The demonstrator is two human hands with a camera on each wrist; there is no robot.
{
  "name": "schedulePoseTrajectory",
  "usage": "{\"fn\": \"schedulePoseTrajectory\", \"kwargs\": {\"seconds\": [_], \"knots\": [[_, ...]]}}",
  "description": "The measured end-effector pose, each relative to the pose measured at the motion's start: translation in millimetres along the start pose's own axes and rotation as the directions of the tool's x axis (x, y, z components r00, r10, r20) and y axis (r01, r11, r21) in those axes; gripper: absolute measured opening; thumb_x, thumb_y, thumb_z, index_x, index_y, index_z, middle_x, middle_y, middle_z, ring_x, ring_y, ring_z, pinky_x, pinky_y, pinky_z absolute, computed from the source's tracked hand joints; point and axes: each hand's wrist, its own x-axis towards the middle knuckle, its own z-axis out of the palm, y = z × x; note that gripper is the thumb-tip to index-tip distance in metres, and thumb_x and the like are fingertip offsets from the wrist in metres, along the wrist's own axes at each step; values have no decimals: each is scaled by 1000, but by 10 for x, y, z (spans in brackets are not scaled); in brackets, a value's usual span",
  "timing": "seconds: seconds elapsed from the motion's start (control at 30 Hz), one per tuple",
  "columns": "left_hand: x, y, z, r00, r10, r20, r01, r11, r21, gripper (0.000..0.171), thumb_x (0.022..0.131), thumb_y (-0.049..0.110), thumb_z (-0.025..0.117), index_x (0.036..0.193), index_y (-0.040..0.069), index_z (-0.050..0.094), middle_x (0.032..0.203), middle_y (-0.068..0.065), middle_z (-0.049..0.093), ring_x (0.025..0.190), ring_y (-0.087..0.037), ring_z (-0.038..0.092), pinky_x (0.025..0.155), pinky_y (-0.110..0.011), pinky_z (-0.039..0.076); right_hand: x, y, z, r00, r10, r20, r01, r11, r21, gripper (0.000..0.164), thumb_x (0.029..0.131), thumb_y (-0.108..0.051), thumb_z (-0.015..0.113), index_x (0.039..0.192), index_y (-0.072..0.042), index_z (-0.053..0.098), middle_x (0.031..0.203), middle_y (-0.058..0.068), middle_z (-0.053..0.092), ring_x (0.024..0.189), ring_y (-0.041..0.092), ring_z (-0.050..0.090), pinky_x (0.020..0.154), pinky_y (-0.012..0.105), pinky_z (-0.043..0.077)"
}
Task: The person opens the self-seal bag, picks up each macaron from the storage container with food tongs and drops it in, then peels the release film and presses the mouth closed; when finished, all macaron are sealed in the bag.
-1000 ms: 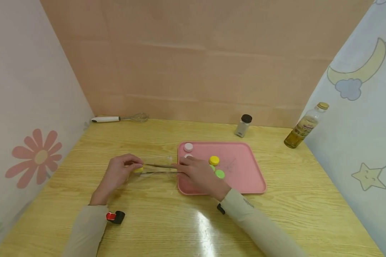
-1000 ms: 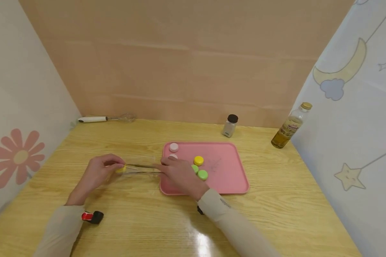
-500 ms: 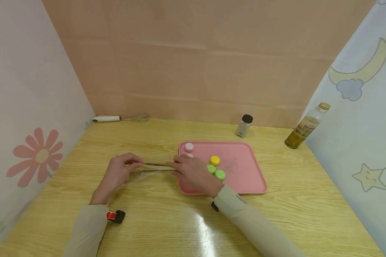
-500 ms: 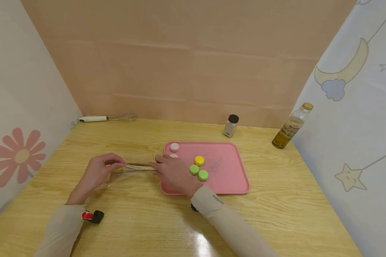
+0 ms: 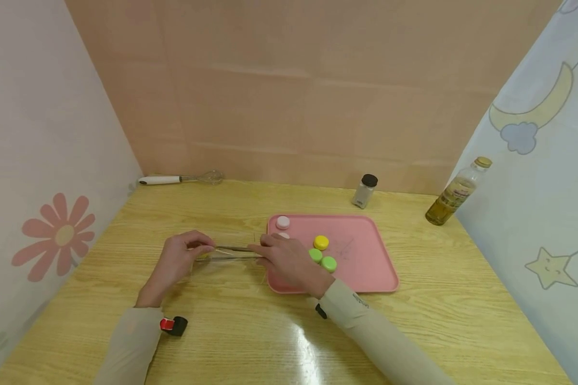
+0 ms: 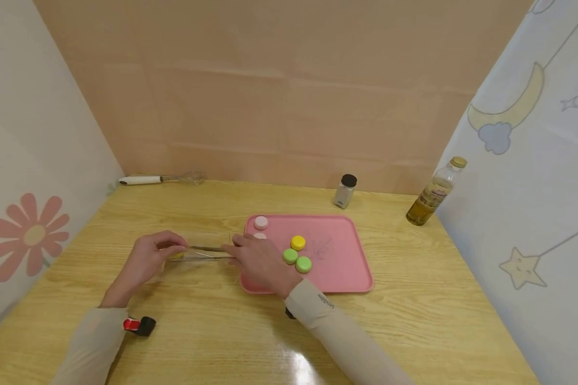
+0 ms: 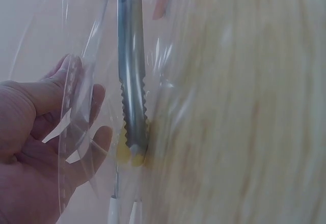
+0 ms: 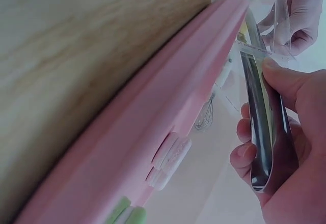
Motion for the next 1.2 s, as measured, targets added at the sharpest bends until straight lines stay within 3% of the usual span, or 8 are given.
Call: {"fn": "schedulePoseTrajectory", "kwargs": {"seconds": [0.33, 0.57, 0.73, 1.2], "knots": [[-10, 12, -13, 1000, 1, 2, -1, 1000, 9, 7, 96, 13, 71, 97, 14, 77, 97, 0, 73, 92, -21, 68, 77, -31, 55, -65, 31, -37, 1000, 6, -19, -7, 999, -51, 35, 102, -30, 65, 136, -25, 65, 98, -5, 56, 75, 10, 46, 51, 20, 34], [-14, -8, -23, 1000, 10, 3, -10, 1000, 1, 6, 96, 13, 71, 97, 13, 77, 97, 0, 72, 92, -21, 68, 76, -27, 54, -151, 85, -56, 999, -25, -41, 20, 993, -120, 34, 98, -29, 70, 131, -22, 69, 102, -3, 61, 84, 13, 54, 65, 22, 47], [-15, 6, -32, 1000, 14, -1, -14, 1000, 9, 6, 95, 13, 71, 97, 12, 77, 97, 0, 73, 92, -22, 68, 75, -26, 54, -213, 96, -74, 1000, -1, -30, -3, 991, -137, 37, 97, -27, 73, 133, -22, 67, 103, -3, 62, 88, 15, 53, 73, 25, 46], [-11, -5, -6, 1000, 24, -8, -24, 1000, 15, 7, 95, 11, 72, 98, 7, 77, 97, 0, 73, 91, -22, 68, 74, -25, 53, -490, 222, -103, 994, 44, -103, -56, 992, -111, 42, 92, -24, 77, 133, -22, 67, 91, -2, 54, 81, 17, 44, 72, 27, 42]]}}
